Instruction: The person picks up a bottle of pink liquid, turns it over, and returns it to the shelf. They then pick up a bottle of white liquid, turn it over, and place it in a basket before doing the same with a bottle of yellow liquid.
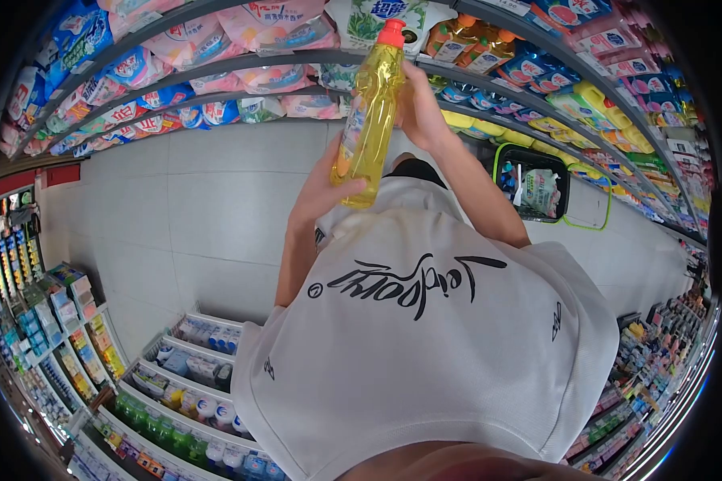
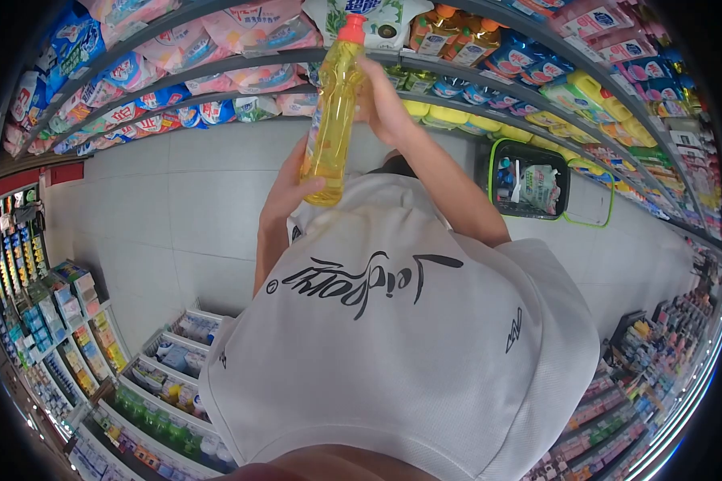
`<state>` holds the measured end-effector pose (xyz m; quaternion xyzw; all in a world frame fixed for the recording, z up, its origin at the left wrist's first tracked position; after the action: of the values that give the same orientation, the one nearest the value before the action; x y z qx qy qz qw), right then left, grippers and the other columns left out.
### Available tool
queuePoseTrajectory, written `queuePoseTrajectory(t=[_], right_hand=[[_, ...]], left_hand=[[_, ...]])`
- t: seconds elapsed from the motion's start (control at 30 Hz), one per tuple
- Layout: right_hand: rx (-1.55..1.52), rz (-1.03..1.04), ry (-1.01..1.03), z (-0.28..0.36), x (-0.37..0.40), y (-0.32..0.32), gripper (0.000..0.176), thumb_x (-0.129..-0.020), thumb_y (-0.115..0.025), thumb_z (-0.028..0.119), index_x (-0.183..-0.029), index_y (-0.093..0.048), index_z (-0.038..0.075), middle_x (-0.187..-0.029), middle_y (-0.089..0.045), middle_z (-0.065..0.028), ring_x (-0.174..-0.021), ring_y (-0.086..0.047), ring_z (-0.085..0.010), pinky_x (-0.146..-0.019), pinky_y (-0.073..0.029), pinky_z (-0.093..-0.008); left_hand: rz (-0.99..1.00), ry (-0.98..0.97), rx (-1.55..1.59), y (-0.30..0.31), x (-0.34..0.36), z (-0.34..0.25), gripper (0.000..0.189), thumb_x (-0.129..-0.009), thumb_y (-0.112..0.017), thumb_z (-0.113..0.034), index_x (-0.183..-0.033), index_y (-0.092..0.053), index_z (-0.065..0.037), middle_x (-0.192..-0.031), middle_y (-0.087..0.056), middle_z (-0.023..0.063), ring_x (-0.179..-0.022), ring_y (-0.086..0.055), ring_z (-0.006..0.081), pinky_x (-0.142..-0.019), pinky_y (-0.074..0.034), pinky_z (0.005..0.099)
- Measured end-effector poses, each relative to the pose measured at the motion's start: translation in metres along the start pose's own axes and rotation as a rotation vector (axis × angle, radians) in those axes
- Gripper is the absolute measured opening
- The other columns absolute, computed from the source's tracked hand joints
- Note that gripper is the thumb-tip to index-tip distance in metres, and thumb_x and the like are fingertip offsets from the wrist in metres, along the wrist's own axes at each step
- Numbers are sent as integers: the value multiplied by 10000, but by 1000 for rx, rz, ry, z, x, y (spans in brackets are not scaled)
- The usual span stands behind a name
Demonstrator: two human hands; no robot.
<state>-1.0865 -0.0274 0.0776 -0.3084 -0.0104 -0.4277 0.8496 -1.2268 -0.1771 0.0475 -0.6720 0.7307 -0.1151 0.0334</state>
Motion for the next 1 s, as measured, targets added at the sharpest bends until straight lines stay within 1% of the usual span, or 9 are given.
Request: queuePoseTrajectory(t=[0.1, 0.17, 0.27, 0.37, 0.47, 0.67, 0.7, 0.77, 1.0], right_hand=[[-43, 44, -39, 5, -2, 2, 590, -931, -385, 534, -1254, -494, 52, -1109, -631, -106, -1012, -623, -209, -915, -470, -369], [31, -47, -26, 2, -4, 5, 540, -903, -465, 519, -1221, -536, 89, -1087, -642, -87, -926, -653, -201, -838, -489, -365], [70, -142, -30, -1, -3, 6, 559, -890, -460, 541, -1183, -552, 74, -1053, -654, -89, -887, -663, -194, -803, -497, -337], [23, -148, -26, -9, -4, 10, 558, -886, -455, 540, -1165, -559, 67, -1038, -660, -97, -867, -658, -178, -791, -490, -325], [-77, -179, -109, -19, -8, 15, 518, -899, -463, 521, -1148, -552, 76, -1040, -633, -86, -943, -615, -196, -855, -468, -357], [-128, -157, -126, -21, -5, 13, 578, -907, -406, 568, -1150, -537, 61, -1028, -622, -115, -948, -610, -234, -885, -464, -394], [-128, -157, -125, -21, -5, 16, 578, -907, -406, 568, -1150, -537, 61, -1028, -622, -115, -948, -610, -234, -885, -464, -394], [-171, -84, -168, -24, -8, 20, 616, -888, -355, 620, -1139, -560, 95, -1026, -645, -73, -927, -627, -171, -816, -481, -330], [-200, -86, -155, -22, -3, 23, 616, -888, -353, 604, -1147, -552, 81, -1039, -641, -89, -957, -624, -203, -861, -477, -355]], left_hand=[[10, -2, 0, 0, 0, 1, 935, -741, -759, -168, -1471, -212, 35, -1370, -449, 118, -1255, -424, 183, -1052, -333, 321], [4, 2, 6, -3, 0, 2, 920, -741, -760, -168, -1465, -229, 34, -1356, -462, 116, -1240, -438, 182, -1043, -344, 320], [-21, 29, 9, -8, 3, 0, 883, -745, -762, -172, -1448, -269, 33, -1317, -498, 110, -1204, -469, 178, -1020, -367, 319], [-70, 104, -1, -19, 8, -9, 834, -763, -756, -193, -1427, -307, 35, -1263, -542, 106, -1157, -507, 176, -992, -393, 317], [-119, 189, -22, -28, 10, -18, 803, -791, -740, -243, -1417, -323, 38, -1224, -571, 115, -1121, -538, 182, -971, -409, 312], [-147, 260, -124, -20, 11, -3, 839, -798, -729, -349, -1417, -319, 40, -1230, -579, 152, -1128, -563, 217, -971, -415, 315], [-147, 266, -192, -19, 12, -2, 853, -792, -732, -365, -1417, -317, 42, -1240, -577, 159, -1142, -561, 225, -974, -414, 318], [-135, 257, -203, -20, 11, -4, 867, -785, -736, -370, -1418, -313, 43, -1245, -576, 162, -1149, -560, 230, -975, -414, 320], [-114, 272, -271, -21, 7, -10, 874, -756, -756, -381, -1413, -333, 10, -1209, -604, 153, -1107, -595, 235, -944, -438, 323]])
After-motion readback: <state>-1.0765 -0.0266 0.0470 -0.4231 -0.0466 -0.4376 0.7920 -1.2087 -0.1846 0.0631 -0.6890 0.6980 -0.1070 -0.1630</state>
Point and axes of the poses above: each hand's wrist, its own x-axis away from the middle knuckle, its own y-axis out of the back of the hand, z = x × y, the point moved 2 cm from there along -x, towards the middle knuckle
